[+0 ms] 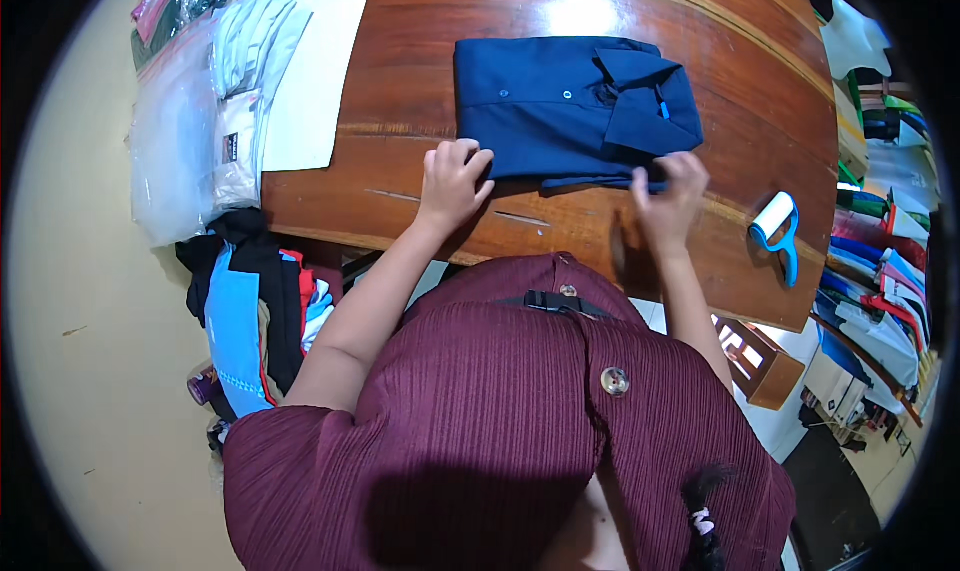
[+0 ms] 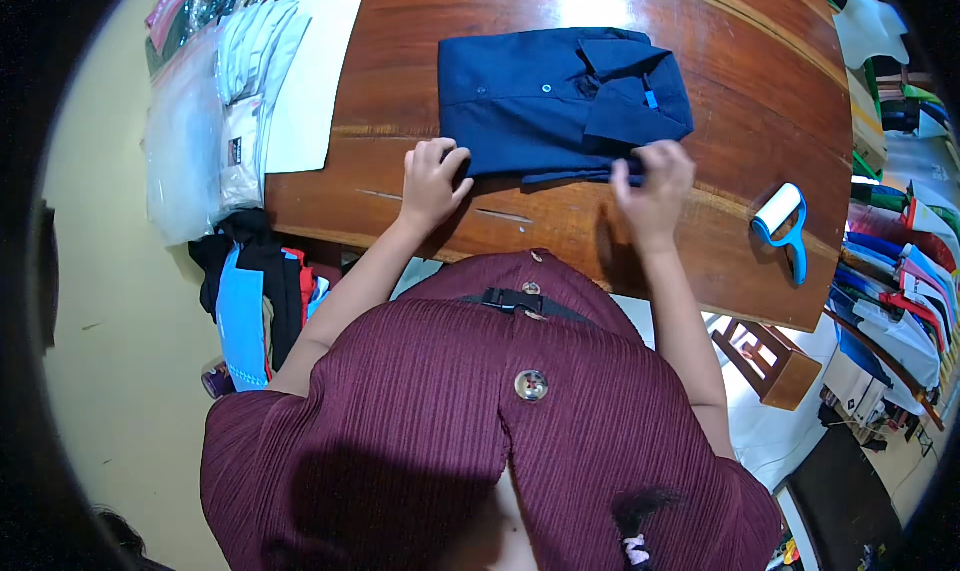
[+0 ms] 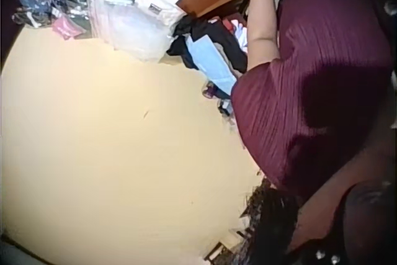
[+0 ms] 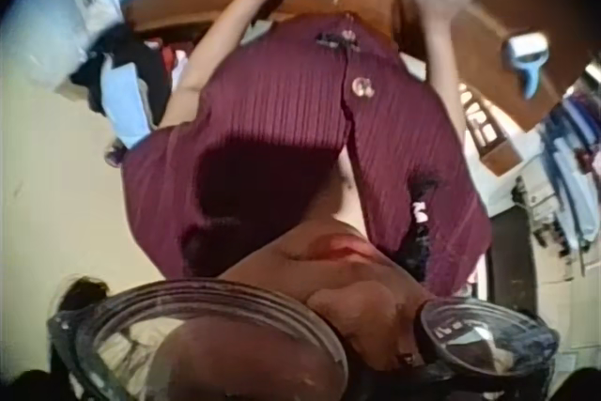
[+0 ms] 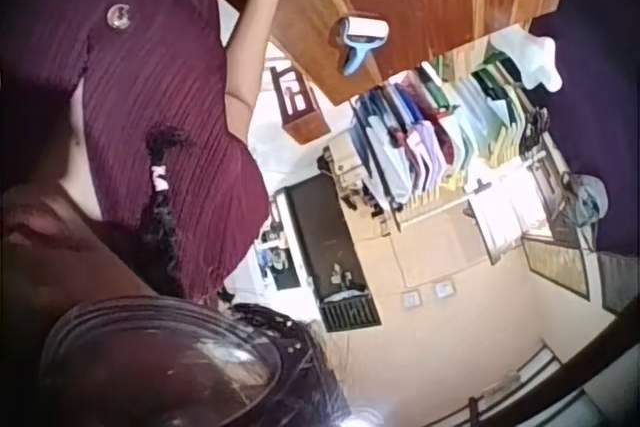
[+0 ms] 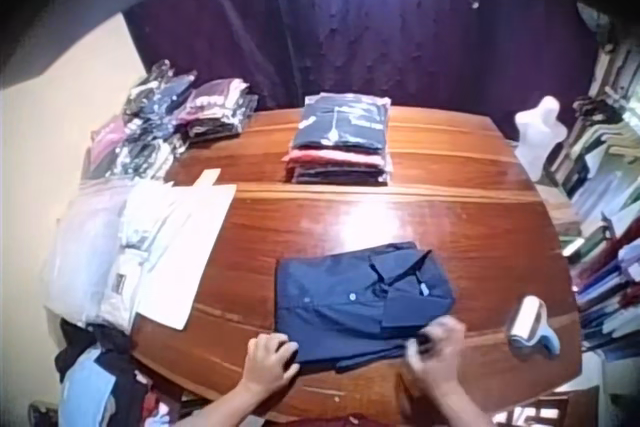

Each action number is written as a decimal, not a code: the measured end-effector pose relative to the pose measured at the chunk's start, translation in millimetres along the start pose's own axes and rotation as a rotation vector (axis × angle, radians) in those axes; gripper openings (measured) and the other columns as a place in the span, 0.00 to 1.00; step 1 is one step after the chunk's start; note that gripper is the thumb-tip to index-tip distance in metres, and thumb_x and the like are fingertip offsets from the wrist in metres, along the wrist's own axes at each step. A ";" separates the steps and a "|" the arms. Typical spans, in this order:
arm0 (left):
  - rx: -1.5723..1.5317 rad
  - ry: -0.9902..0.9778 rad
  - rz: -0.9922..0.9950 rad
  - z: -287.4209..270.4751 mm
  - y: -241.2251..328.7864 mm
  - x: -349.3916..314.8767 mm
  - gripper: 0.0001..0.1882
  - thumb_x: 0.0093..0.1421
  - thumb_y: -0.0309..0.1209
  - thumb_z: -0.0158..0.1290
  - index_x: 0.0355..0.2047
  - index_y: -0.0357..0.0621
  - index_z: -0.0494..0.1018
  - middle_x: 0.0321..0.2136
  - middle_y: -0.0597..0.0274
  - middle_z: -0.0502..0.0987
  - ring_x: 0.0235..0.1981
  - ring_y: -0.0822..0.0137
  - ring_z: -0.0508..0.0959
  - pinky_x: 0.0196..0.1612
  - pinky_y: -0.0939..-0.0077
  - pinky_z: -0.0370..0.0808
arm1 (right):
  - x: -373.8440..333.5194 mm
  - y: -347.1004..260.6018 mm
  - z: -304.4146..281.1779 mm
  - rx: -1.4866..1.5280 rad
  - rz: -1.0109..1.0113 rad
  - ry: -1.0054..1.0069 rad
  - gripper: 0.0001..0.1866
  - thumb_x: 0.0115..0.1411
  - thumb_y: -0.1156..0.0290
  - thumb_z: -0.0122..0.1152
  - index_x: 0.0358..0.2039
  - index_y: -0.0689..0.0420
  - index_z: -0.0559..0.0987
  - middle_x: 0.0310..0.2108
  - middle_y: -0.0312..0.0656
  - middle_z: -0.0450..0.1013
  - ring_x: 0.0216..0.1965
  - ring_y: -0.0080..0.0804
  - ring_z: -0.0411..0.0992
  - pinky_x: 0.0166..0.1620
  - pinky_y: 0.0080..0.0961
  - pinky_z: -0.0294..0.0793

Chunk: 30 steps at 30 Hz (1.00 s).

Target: Folding a shirt, using a lint roller on it, and placing it into a plastic zipper bag.

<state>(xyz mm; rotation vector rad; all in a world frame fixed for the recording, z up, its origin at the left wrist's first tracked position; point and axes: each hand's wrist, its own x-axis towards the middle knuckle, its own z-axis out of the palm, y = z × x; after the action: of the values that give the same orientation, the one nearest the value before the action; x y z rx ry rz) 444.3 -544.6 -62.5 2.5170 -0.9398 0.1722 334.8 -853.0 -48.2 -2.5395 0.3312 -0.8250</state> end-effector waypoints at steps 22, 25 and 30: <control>-0.125 0.068 0.074 -3.1 0.5 4.9 0.14 0.48 0.25 0.59 0.36 0.47 0.72 0.36 0.60 0.72 0.42 0.56 0.72 0.44 0.63 0.65 | 5.0 -42.8 83.6 0.150 -0.536 -0.429 0.17 0.41 0.76 0.66 0.34 0.55 0.73 0.32 0.40 0.68 0.36 0.41 0.69 0.40 0.33 0.68; -0.059 0.019 0.148 6.5 -10.5 -4.1 0.13 0.49 0.22 0.57 0.36 0.48 0.72 0.36 0.61 0.72 0.40 0.56 0.72 0.43 0.64 0.66 | 4.0 -39.1 80.3 0.079 -0.576 -0.454 0.16 0.41 0.76 0.65 0.33 0.55 0.73 0.32 0.41 0.68 0.37 0.41 0.69 0.39 0.34 0.67; -0.117 -0.032 0.119 11.2 -14.0 -6.5 0.13 0.50 0.21 0.56 0.38 0.45 0.73 0.36 0.60 0.72 0.40 0.54 0.71 0.43 0.60 0.69 | 10.5 -3.7 41.5 0.044 -0.503 -0.401 0.15 0.42 0.77 0.63 0.33 0.56 0.73 0.34 0.43 0.68 0.38 0.44 0.68 0.39 0.37 0.67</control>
<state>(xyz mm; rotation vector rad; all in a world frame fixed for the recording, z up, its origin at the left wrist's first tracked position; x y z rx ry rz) 448.0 -536.4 -79.4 2.3653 -1.0808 0.1101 368.5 -839.4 -71.1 -2.6995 -0.4628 -0.4511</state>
